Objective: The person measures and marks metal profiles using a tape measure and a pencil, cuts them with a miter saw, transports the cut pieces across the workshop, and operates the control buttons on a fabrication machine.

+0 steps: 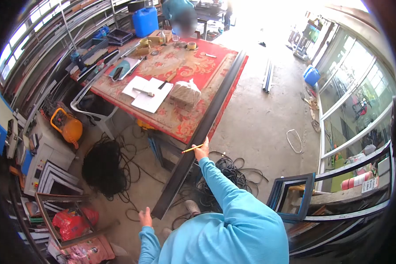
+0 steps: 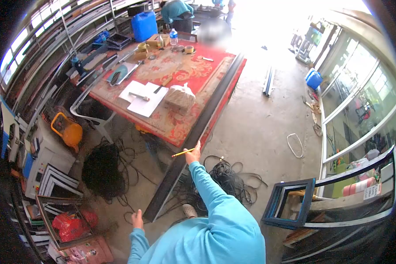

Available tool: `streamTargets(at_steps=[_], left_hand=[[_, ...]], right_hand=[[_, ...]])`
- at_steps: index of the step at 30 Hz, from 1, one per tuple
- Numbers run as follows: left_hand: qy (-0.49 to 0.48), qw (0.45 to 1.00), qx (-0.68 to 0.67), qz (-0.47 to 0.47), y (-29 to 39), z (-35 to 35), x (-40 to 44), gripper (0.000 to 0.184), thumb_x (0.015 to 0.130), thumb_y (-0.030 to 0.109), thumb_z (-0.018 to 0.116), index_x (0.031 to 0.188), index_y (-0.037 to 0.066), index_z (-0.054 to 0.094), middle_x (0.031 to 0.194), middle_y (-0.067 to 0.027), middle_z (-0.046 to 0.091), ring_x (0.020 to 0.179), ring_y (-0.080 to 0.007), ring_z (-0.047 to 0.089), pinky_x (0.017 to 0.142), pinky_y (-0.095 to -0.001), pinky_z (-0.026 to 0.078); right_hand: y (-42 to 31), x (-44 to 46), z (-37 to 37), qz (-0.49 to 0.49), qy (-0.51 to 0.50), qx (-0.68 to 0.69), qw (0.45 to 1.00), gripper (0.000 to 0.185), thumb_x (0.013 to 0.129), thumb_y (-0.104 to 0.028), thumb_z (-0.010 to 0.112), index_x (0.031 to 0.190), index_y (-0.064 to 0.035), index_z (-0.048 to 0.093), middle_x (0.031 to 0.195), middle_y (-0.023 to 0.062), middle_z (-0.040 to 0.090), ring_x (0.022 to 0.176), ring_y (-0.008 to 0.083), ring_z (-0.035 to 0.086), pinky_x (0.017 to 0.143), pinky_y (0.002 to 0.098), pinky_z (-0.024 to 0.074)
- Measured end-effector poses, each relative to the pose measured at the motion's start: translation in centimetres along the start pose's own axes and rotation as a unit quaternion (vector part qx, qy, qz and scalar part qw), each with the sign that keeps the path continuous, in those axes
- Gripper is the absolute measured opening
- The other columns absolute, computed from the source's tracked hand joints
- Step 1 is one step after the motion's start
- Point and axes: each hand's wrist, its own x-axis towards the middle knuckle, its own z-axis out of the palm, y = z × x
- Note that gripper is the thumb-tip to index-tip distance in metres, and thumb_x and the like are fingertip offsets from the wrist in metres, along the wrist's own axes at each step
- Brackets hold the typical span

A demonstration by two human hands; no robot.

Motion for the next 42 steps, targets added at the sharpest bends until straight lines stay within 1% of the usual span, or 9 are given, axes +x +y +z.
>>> streamTargets(at_steps=[2,5,14,21,23,25,27,32,42], left_hand=[[-0.195,0.944,-0.215,-0.156,-2.7,1.7,2.1,0.055,0.091,0.046,0.054,0.12,-0.001,0.055,0.12,-0.0155,0.059,0.102,-0.0318,0.06,0.091,-0.0421,0.046],[-0.194,0.876,-0.373,-0.237,0.3,4.9,0.6,0.06,0.09,0.053,0.052,0.119,0.001,0.057,0.112,-0.0123,0.064,0.093,-0.0303,0.064,0.083,-0.0419,0.05],[-0.159,0.866,-0.383,-0.28,7.2,11.1,-0.7,0.078,0.085,0.066,0.043,0.139,0.01,0.042,0.14,-0.0047,0.046,0.127,-0.0273,0.042,0.106,-0.0491,0.028],[-0.023,0.866,-0.341,-0.365,7.9,15.5,0.0,0.068,0.087,0.06,0.043,0.134,0.01,0.047,0.136,-0.0046,0.05,0.12,-0.0272,0.048,0.1,-0.0476,0.036],[-0.125,0.862,-0.405,-0.279,8.8,15.5,-0.3,0.058,0.089,0.051,0.042,0.125,0.007,0.054,0.126,-0.0083,0.057,0.113,-0.0261,0.056,0.097,-0.0442,0.043],[-0.17,0.824,-0.469,-0.268,7.8,17.4,0.7,0.052,0.09,0.049,0.04,0.116,0.007,0.059,0.118,-0.0085,0.062,0.105,-0.0269,0.06,0.092,-0.0462,0.047],[-0.201,0.817,-0.472,-0.262,8.7,18.9,1.1,0.049,0.089,0.05,0.041,0.114,0.013,0.059,0.12,-0.0054,0.061,0.109,-0.0272,0.058,0.097,-0.0524,0.038],[-0.12,0.818,-0.434,-0.357,16.6,18.5,-0.4,0.063,0.09,0.062,0.036,0.133,0.016,0.046,0.137,-0.0046,0.049,0.124,-0.0284,0.047,0.107,-0.0579,0.021],[-0.137,0.837,-0.386,-0.363,12.4,22.6,4.8,0.056,0.092,0.053,0.038,0.128,0.011,0.049,0.132,-0.0076,0.053,0.117,-0.0309,0.052,0.101,-0.0573,0.032]], right_hand=[[-0.2,0.8,0.6,0.021,0.004,-0.015,1.0,0.098,0.069,-0.011,0.08,0.147,-0.0061,0.021,0.133,0.0269,0.048,0.123,0.034,0.049,0.101,0.0353,0.0397],[1.2,3.1,0.8,-0.013,0.023,0.016,1.0,0.096,0.071,-0.007,0.078,0.148,-0.0066,0.02,0.136,0.0268,0.046,0.126,0.0337,0.047,0.101,0.0347,0.0392],[3.9,13.5,-0.3,-0.022,0.008,0.002,1.0,0.094,0.073,-0.013,0.078,0.147,-0.0043,0.021,0.135,0.0246,0.047,0.123,0.0333,0.049,0.102,0.0342,0.0387],[1.2,14.8,-1.7,-0.043,-0.026,0.047,0.998,0.09,0.078,-0.008,0.072,0.148,-0.0015,0.017,0.138,0.0247,0.043,0.125,0.029,0.047,0.102,0.0327,0.038],[1.0,15.8,-1.7,-0.115,0.031,-0.088,0.989,0.09,0.079,-0.01,0.072,0.148,0.0002,0.015,0.137,0.026,0.044,0.124,0.0292,0.047,0.102,0.0319,0.0379],[-3.4,15.1,-3.1,-0.002,-0.03,-0.087,0.996,0.09,0.081,-0.015,0.072,0.147,0.0029,0.013,0.138,0.0277,0.042,0.126,0.0306,0.045,0.103,0.0326,0.0368],[-2.8,17.2,-3.0,0.086,-0.104,-0.014,0.991,0.09,0.082,-0.019,0.071,0.146,0.0064,0.012,0.139,0.0294,0.04,0.127,0.0331,0.045,0.105,0.0338,0.0358],[0.2,13.5,-1.1,-0.051,-0.031,-0.093,0.994,0.084,0.084,-0.018,0.068,0.144,0.0092,0.016,0.14,0.0284,0.038,0.126,0.0346,0.044,0.106,0.0349,0.0333],[-1.2,10.2,0.5,0.008,-0.025,-0.057,0.998,0.07,0.088,-0.017,0.063,0.14,0.0109,0.024,0.135,0.0276,0.043,0.124,0.0351,0.046,0.103,0.036,0.0365]])
